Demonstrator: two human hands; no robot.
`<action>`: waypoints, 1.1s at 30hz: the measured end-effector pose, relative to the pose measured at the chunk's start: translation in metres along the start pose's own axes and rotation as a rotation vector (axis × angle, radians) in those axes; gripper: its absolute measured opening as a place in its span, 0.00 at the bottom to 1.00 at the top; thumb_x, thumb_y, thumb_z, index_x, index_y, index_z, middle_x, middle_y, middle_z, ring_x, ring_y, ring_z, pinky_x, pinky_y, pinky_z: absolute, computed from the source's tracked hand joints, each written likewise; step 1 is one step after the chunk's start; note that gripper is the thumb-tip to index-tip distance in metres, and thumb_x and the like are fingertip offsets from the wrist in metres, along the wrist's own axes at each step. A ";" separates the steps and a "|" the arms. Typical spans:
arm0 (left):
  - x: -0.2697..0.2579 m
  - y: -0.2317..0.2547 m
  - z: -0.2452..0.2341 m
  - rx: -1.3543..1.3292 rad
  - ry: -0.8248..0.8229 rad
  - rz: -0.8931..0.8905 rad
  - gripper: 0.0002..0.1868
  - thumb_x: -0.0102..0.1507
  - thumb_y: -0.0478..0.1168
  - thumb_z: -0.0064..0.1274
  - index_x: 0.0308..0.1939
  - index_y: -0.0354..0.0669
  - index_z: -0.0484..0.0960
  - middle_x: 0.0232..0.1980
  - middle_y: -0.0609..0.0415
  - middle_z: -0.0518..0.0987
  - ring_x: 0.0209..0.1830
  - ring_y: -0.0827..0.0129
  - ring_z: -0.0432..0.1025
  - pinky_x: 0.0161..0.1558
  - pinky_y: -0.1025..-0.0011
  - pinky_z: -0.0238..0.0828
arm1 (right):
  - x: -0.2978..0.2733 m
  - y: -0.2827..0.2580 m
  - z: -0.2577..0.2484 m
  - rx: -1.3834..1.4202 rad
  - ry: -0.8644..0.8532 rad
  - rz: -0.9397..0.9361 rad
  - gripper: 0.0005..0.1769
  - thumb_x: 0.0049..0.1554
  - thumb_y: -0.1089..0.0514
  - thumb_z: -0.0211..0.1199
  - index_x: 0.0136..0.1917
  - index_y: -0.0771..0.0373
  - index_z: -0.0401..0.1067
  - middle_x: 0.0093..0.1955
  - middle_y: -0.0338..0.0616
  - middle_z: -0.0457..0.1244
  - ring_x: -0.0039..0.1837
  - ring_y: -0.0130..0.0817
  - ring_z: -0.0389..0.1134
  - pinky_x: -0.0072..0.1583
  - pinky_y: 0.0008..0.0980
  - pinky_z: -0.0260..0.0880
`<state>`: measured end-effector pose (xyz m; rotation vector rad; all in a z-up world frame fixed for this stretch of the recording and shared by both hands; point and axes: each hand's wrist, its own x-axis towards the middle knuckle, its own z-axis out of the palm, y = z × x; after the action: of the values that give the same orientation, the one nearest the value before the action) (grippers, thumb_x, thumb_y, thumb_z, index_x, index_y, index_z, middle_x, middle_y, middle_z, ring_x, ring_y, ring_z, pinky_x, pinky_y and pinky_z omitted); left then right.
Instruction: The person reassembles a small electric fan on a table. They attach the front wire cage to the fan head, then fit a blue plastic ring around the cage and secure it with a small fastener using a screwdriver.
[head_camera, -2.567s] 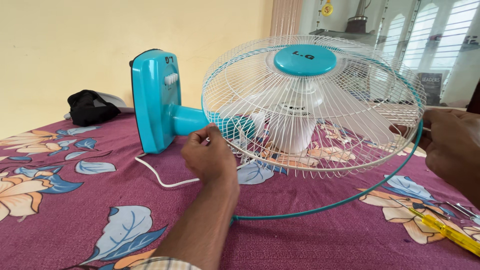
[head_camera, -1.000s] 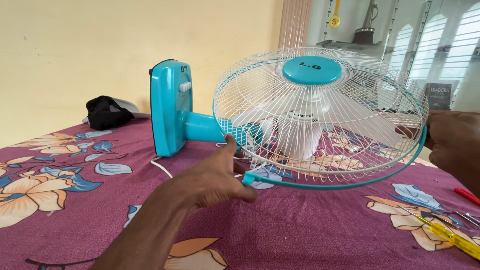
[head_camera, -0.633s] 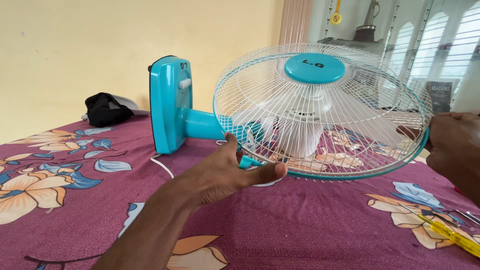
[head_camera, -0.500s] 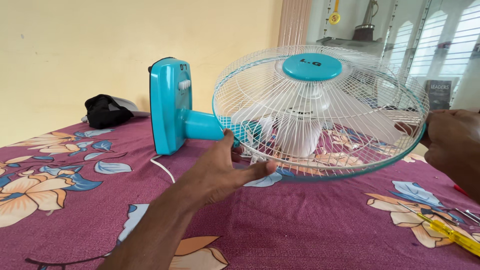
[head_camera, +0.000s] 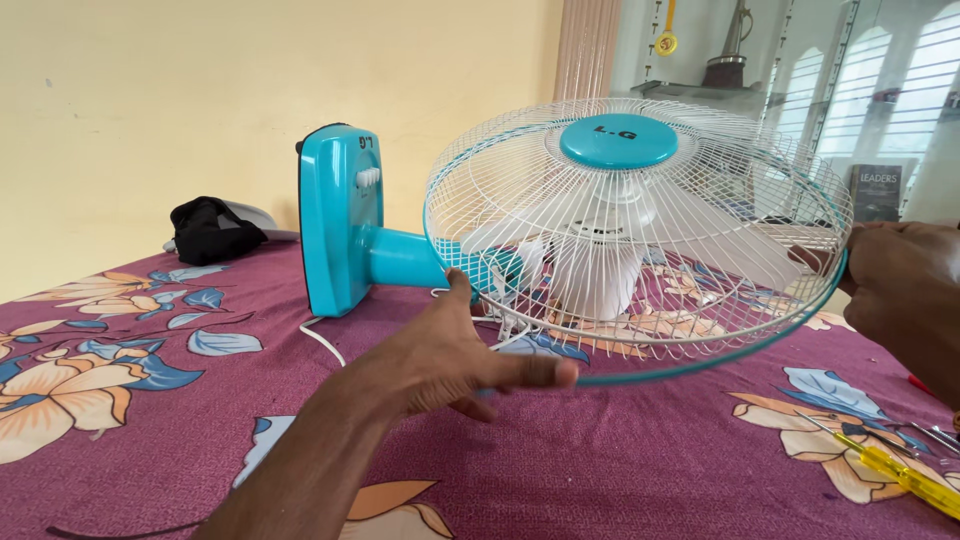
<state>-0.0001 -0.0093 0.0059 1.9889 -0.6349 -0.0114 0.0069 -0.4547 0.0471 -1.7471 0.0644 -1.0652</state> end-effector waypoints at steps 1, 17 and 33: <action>-0.001 0.001 0.000 0.020 -0.035 0.012 0.99 0.30 0.78 0.70 0.76 0.24 0.18 0.75 0.23 0.60 0.55 0.44 0.80 0.41 0.56 0.88 | 0.000 0.000 0.000 -0.002 0.001 -0.004 0.12 0.69 0.61 0.48 0.62 0.68 0.68 0.59 0.50 0.66 0.59 0.37 0.70 0.63 0.30 0.71; -0.014 0.012 -0.006 -0.159 -0.081 -0.026 0.86 0.40 0.51 0.81 0.77 0.24 0.25 0.71 0.25 0.59 0.46 0.56 0.85 0.40 0.62 0.89 | -0.002 -0.002 0.003 -0.009 0.007 -0.001 0.12 0.69 0.62 0.47 0.62 0.65 0.68 0.60 0.47 0.66 0.60 0.37 0.69 0.63 0.31 0.71; -0.002 0.007 0.004 0.115 0.397 0.038 0.10 0.61 0.40 0.61 0.41 0.36 0.83 0.34 0.50 0.86 0.30 0.71 0.80 0.33 0.67 0.77 | 0.013 -0.004 0.015 0.098 0.051 0.129 0.13 0.69 0.62 0.47 0.63 0.62 0.69 0.60 0.45 0.66 0.61 0.36 0.68 0.64 0.32 0.70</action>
<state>-0.0057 -0.0143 0.0094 2.0108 -0.4208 0.4409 0.0235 -0.4487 0.0575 -1.6057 0.1524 -1.0026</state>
